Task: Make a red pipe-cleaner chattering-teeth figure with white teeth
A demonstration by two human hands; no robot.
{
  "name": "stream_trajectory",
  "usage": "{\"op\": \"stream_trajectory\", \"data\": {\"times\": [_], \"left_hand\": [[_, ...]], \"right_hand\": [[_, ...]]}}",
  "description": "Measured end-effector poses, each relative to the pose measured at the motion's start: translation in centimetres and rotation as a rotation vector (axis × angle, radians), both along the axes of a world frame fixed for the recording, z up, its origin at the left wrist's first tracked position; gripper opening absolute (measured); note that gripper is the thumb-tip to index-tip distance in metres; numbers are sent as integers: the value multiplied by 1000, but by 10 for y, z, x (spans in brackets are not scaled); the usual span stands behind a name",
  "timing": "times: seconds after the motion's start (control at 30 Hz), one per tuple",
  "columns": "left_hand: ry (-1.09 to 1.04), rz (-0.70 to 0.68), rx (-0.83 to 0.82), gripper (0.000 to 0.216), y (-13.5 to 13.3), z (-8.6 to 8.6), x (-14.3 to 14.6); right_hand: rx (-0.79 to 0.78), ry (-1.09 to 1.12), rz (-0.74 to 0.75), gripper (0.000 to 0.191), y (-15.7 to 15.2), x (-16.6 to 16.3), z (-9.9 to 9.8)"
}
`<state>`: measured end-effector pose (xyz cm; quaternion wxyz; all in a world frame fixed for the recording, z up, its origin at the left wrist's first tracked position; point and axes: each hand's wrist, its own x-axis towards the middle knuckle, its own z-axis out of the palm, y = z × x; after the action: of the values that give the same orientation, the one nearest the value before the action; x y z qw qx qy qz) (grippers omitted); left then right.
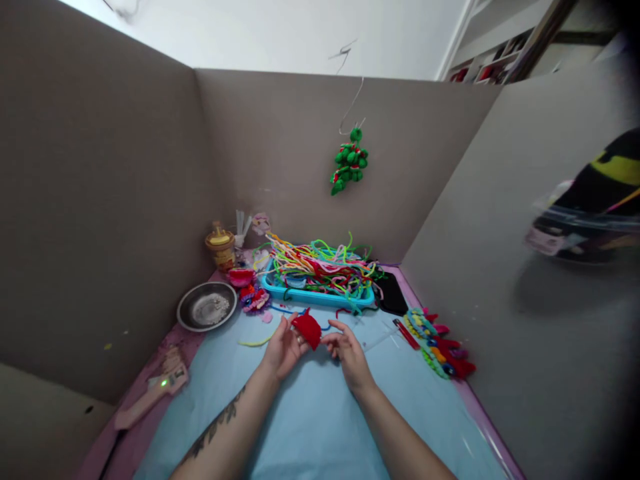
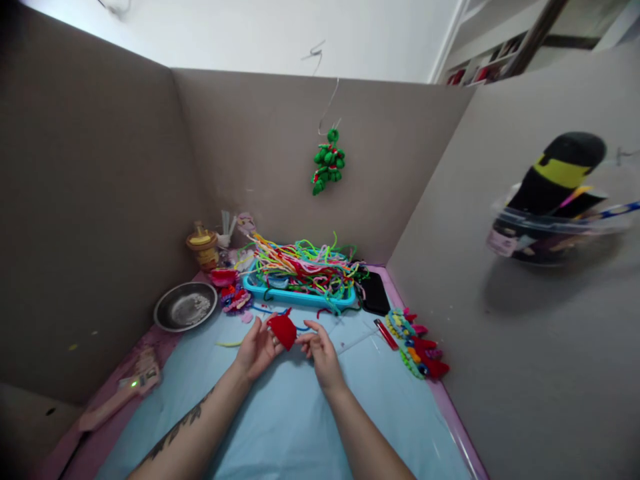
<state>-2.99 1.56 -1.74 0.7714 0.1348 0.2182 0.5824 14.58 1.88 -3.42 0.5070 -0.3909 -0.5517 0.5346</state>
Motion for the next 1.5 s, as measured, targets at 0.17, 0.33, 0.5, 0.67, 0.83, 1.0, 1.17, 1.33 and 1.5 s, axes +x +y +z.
{"op": "stream_trajectory", "data": {"times": [0.17,0.33,0.5,0.67,0.83,1.0,1.17,1.33,1.5], "left_hand": [[-66,5,-29,47,5,-2,-7],[2,76,-59,41,4,0,-4],[18,85,-35,47,3,7,-3],[106,49,46,66,-4,12,3],[162,-134,232,83,-20,16,20],[200,-230,281,91,-29,16,33],[450,-359,331,84,-22,28,21],[1132,-86,425,58,-10,33,-34],[1831,147,293,31,-14,16,-76]], "right_hand": [[-3,-50,-54,44,2,-3,11],[-34,-111,-84,47,8,-4,18],[-147,-176,41,65,10,-2,24],[-129,-250,148,84,1,-3,35],[77,-356,162,94,-10,12,49],[56,-345,213,93,-27,20,52],[-20,-93,162,83,-26,25,34],[-107,-257,-277,76,-3,41,16],[196,-642,-41,76,-15,2,19]]}}
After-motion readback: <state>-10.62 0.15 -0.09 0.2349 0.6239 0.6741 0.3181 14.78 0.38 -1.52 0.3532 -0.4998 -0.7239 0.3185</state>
